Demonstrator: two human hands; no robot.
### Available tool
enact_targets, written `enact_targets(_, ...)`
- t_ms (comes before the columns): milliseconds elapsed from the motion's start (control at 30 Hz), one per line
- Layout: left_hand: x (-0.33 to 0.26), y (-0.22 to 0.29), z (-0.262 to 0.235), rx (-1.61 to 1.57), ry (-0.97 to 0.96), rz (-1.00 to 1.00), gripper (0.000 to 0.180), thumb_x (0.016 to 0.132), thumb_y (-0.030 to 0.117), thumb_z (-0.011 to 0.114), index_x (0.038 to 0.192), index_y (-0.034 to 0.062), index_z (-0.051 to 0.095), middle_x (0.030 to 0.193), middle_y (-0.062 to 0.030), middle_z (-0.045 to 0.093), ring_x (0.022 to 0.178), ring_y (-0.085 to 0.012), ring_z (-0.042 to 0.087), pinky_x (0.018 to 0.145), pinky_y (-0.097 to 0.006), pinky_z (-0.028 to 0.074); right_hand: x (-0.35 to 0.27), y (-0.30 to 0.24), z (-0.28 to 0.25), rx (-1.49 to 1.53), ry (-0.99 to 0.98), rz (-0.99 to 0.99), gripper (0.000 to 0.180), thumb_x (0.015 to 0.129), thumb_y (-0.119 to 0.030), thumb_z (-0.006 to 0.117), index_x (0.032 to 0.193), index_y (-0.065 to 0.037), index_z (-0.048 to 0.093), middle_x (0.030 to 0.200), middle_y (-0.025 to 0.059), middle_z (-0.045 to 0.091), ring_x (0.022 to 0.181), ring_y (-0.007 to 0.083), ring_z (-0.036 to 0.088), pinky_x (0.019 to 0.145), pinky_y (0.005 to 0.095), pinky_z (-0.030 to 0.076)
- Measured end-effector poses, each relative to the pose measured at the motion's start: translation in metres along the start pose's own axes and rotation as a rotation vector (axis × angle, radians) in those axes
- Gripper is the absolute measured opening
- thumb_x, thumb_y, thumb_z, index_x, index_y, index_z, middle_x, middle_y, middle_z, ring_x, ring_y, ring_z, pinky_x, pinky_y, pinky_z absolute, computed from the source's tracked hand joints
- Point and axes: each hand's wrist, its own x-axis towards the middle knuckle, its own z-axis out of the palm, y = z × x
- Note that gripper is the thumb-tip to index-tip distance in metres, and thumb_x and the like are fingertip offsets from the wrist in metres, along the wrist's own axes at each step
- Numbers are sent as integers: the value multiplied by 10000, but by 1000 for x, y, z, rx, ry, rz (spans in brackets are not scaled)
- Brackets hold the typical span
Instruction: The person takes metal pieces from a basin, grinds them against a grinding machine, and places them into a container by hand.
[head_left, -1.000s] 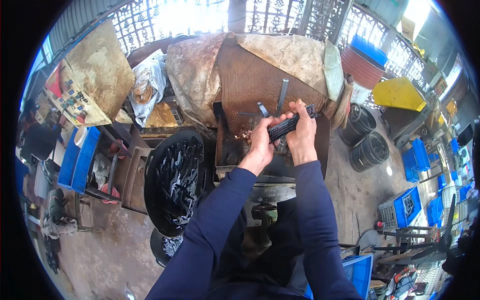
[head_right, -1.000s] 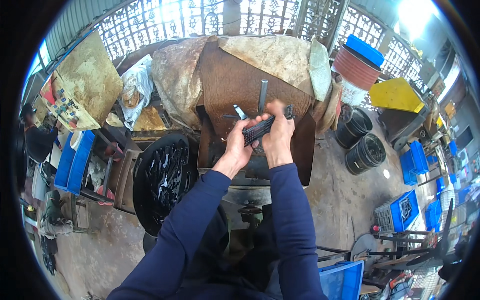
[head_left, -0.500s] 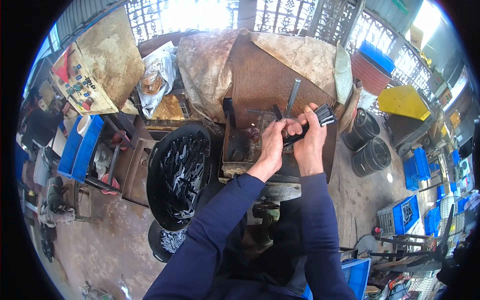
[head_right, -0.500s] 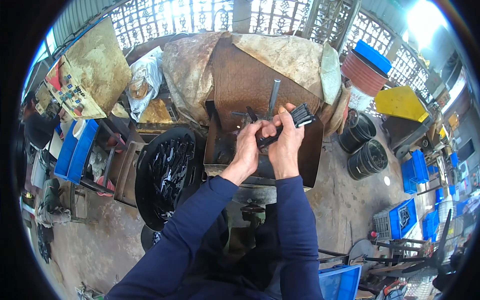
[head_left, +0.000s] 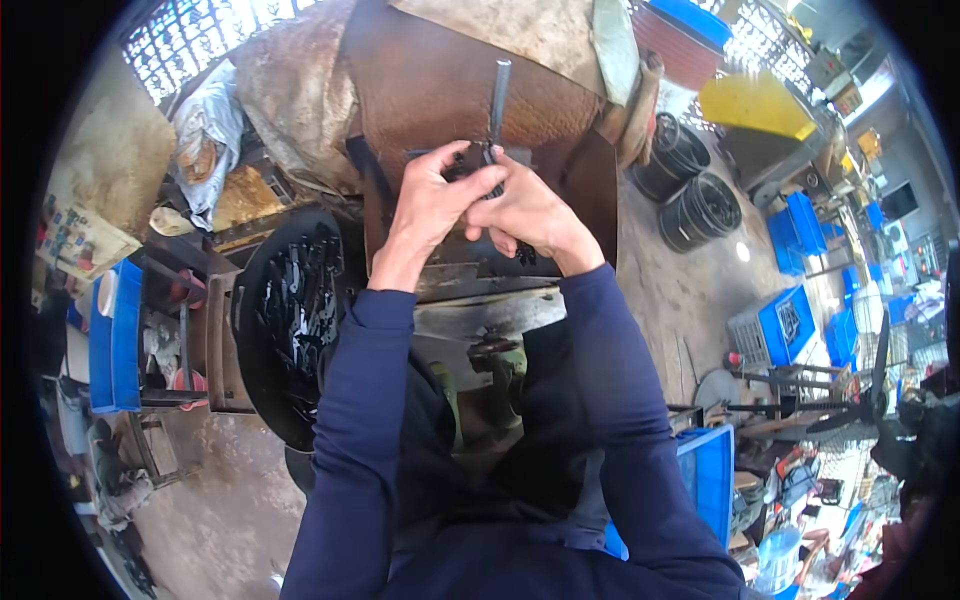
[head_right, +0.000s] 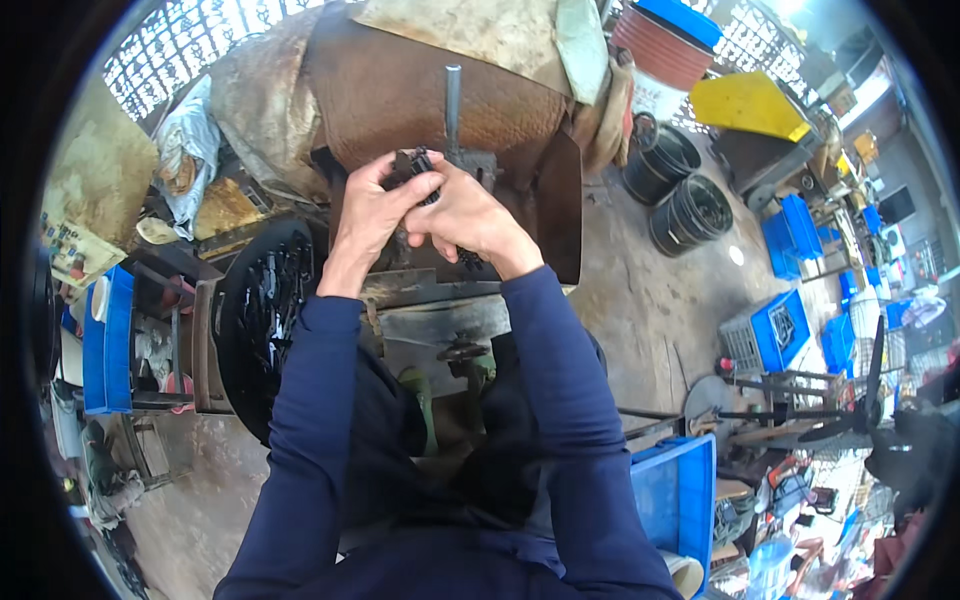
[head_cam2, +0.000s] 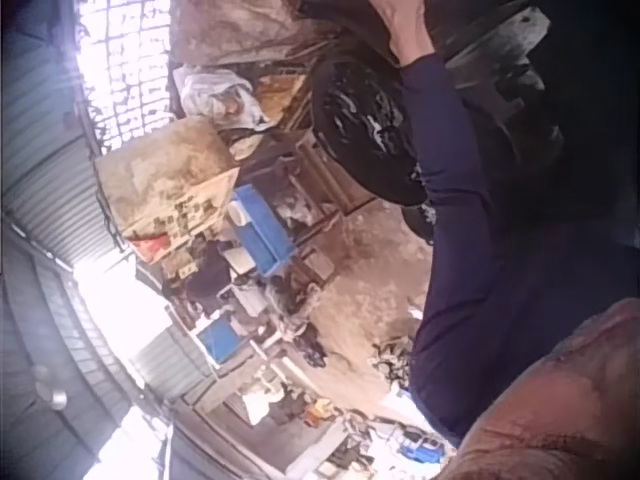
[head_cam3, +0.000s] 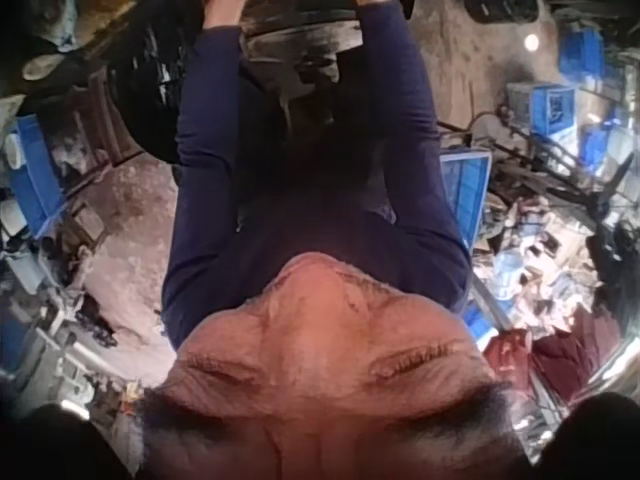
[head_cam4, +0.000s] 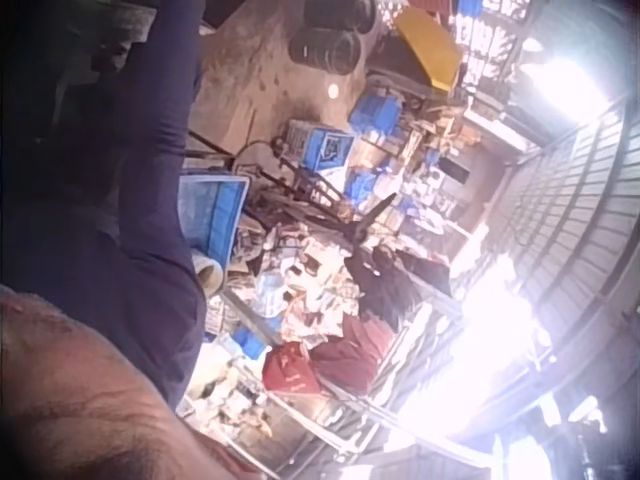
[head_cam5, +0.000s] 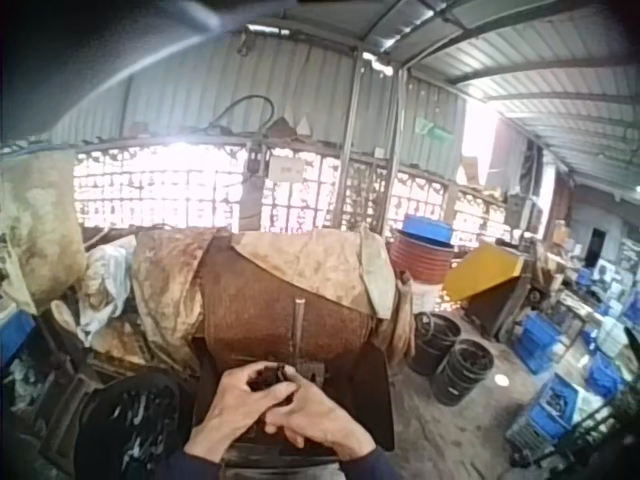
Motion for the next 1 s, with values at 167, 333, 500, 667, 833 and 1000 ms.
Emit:
enact_targets(167,3,-4,12,58,84,156,236,896,206,753,1031,13,725,899,-9,707,787,-61,607,698,-258,518,-6,4,-8,-111,-65,-52,584,825,-8,668,1363,29,444,771,88,681,485,111,570,442,245,449)
enact_targets(333,15,8,27,89,257,69,286,887,318,735,1046,81,750,971,3,710,820,-81,607,690,-250,436,-39,26,-41,-59,26,-113,288,882,-209,770,1046,10,677,815,55,719,593,106,634,563,252,524)
enact_targets(500,38,-14,22,-117,94,60,274,939,191,679,1186,79,724,1153,-25,697,963,-100,638,845,-262,488,-77,23,-33,-125,240,-165,228,903,-207,742,905,19,711,752,61,727,611,117,681,586,273,556)
enact_targets(667,53,-33,31,-162,-231,38,398,951,105,657,1338,27,608,1315,-55,638,1149,-121,609,962,-259,468,-129,35,-34,-258,449,-286,247,911,-213,727,889,31,698,753,93,730,660,172,706,614,319,552)
enact_targets(833,24,-10,67,-100,-175,-87,405,942,49,597,1347,55,615,1333,-72,631,1196,-137,596,995,-266,458,-154,40,-28,-328,545,-374,250,934,-224,700,933,25,679,755,123,719,709,228,717,648,366,538)
enact_targets(1000,-18,7,119,-71,-179,-164,260,874,224,731,1101,99,755,1014,29,675,773,-46,573,590,-216,410,-175,50,-26,-390,638,-310,214,964,-193,663,983,7,587,773,161,677,720,253,682,656,402,513)
